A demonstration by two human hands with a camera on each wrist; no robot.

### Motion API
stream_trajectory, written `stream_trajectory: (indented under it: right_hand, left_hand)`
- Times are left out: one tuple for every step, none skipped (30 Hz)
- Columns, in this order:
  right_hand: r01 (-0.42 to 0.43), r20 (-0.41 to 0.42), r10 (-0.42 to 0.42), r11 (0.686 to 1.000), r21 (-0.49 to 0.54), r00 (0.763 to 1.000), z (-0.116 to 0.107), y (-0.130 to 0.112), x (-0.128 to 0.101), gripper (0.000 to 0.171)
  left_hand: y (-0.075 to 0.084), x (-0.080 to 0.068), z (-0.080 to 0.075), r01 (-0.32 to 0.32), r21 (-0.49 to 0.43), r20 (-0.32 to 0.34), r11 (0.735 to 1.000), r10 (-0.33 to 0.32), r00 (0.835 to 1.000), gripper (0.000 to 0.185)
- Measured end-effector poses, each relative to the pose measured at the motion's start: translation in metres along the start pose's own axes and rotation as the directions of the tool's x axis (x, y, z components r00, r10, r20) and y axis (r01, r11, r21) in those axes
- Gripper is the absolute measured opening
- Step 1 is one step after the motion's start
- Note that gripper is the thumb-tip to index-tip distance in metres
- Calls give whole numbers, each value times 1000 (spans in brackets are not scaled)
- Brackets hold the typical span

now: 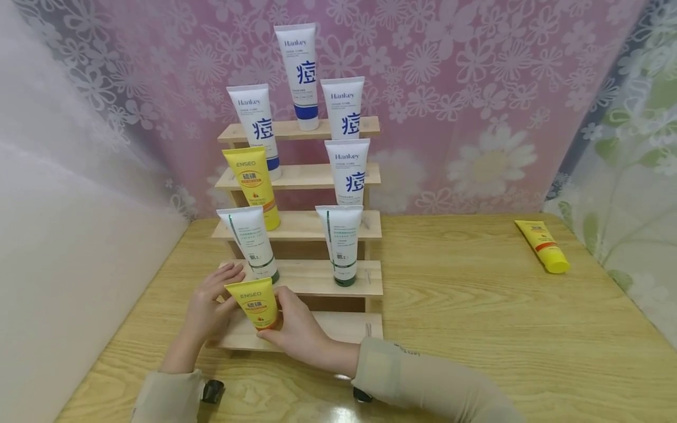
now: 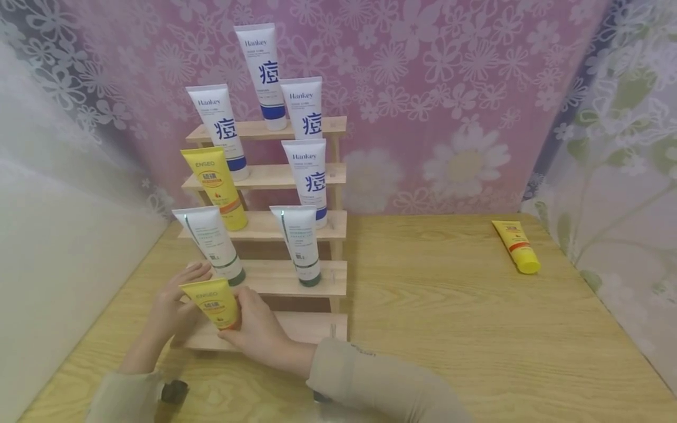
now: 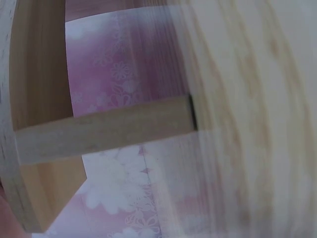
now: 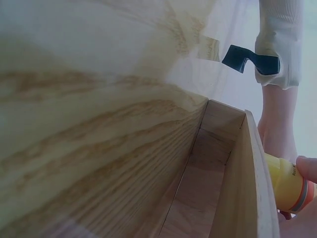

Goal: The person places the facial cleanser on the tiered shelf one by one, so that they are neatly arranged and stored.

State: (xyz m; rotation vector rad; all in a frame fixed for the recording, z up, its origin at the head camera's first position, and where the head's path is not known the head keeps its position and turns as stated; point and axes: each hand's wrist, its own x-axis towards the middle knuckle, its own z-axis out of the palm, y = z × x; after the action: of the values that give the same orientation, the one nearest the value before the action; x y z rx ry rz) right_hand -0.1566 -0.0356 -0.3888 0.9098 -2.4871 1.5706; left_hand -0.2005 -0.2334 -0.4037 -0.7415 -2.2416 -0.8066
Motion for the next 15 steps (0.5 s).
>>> stream_trajectory:
  right_hand:
    - [-1,3,1,1000,-5,1000,0,0,0,53]
    - [-4,5,4,1000,-7,1000,-1,0,0,53]
    - [-6,9,6,1000,-11,1000,-2,1,-1,53]
    - [-7,11,7,1000,-14,1000,-3,0,-1,54]
    - [-5,13,5,1000,-22,1000,-5,0,-1,55]
    - [-2,15,2,1000,-26,1000,-7,0,-2,56]
    - [7,16,-6,1000,-31,1000,-10,-1,-2,56]
    - [10,15,-9,1000,-29,1000,-13,-1,-3,57]
    - [14,15,-14,999,-33,1000,-16,-2,-4,58]
    - [11,15,-10,1000,-30,1000,-19,-3,-5,57]
    - [5,19,-5,1000,-19,1000,-23,-4,-6,57]
    - [-4,24,4,1000,-7,1000,-26,-5,-7,57]
    - [-15,29,15,1000,3,999,-30,-6,-9,57]
    - [-30,33,29,999,14,999,-34,-8,-11,56]
    - [-38,39,38,999,17,999,-39,-9,-13,55]
  left_hand:
    - [0,0,0,0,0,0,1000,0,1000,35]
    - [0,0,0,2,1,1,1000,-2,1000,35]
    - [0,0,1,4,3,2,1000,-4,1000,35]
    - [0,0,1,7,2,4,1000,-7,1000,35]
    - [1,0,1,9,0,4,1000,-9,1000,35]
    - [1,1,1,13,-2,4,1000,-13,1000,35]
    - [1,1,1,16,-4,5,1000,-16,1000,36]
    - [1,1,1,19,-5,6,1000,-19,1000,35]
    - [1,2,1,21,-7,6,1000,-21,1000,35]
    - [1,2,1,22,-12,5,1000,-22,1000,35]
    - [1,2,0,25,-12,5,1000,-25,1000,35]
    - [2,2,0,29,-10,6,1000,-29,1000,35]
    - [2,2,0,32,-9,9,999,-32,999,35]
    - [2,2,0,38,-5,13,999,-38,999,34]
    - [3,1,-1,43,-4,16,999,-43,999,34]
